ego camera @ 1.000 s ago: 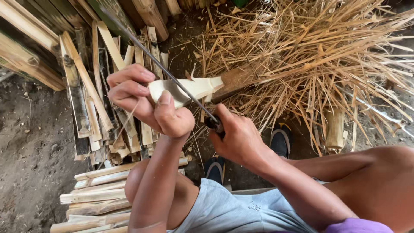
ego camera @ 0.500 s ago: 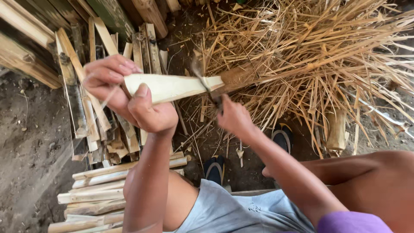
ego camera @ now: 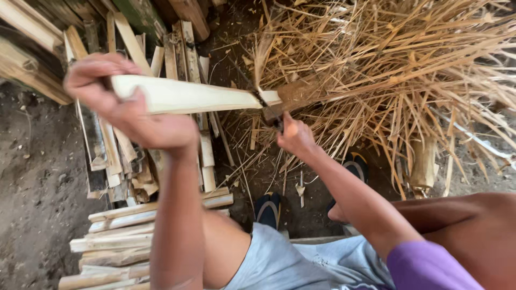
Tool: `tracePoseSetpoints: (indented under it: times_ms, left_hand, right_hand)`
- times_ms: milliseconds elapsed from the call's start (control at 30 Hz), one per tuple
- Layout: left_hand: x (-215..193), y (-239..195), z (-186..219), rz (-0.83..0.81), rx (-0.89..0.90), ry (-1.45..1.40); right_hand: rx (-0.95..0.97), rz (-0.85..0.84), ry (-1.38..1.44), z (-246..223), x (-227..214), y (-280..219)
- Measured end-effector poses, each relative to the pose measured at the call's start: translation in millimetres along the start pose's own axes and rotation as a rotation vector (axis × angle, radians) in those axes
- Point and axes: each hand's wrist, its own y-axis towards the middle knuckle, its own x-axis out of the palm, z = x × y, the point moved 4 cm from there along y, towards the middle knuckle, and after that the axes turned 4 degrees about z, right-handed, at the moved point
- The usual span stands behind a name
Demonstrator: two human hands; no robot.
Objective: The person sits on the ground and uses a knife to shave the outer layer off bamboo sticks. They hold each stick with one hand and draw the knife along its length to remove thin strips, then place the finished pieces into a nearby pile.
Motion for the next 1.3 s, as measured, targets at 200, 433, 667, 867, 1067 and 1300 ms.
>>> tracePoseSetpoints:
  times_ms: [200, 433, 667, 867, 1067, 1300]
  left_hand:
    - [4.0, -4.9, -15.2, -0.039, -0.05, -0.088]
    - [-1.3, -5.0, -27.8, -0.06, -0.123, -0.006]
    - [-40.7, 17.6, -55.9, 0.008, -0.255, 0.051]
    - [-52.3, 20.5, -55.8, 0.177, -0.314, 0.026]
    - [-51.8, 13.1, -32.3, 0.061, -0.304, -0.061]
    - [-23.7, -35.5, 15.8, -0.095, -0.287, -0.118]
  right_hand:
    - [-0.279, 0.157, 0.185, -12.2, 6.3, -27.4]
    - [0.071, -0.002, -0.013, 86.0, 61.1, 70.0]
    - [-0.019, 0.043, 0.069, 135.4, 96.9, 83.8]
    - [0.129, -0.025, -0.016, 141.9, 95.5, 61.9]
    - [0.356, -0.085, 0.11, 120.7, 29.8, -2.2]
    - [0.031, -0.049, 0.347, -26.0, -40.0, -107.4]
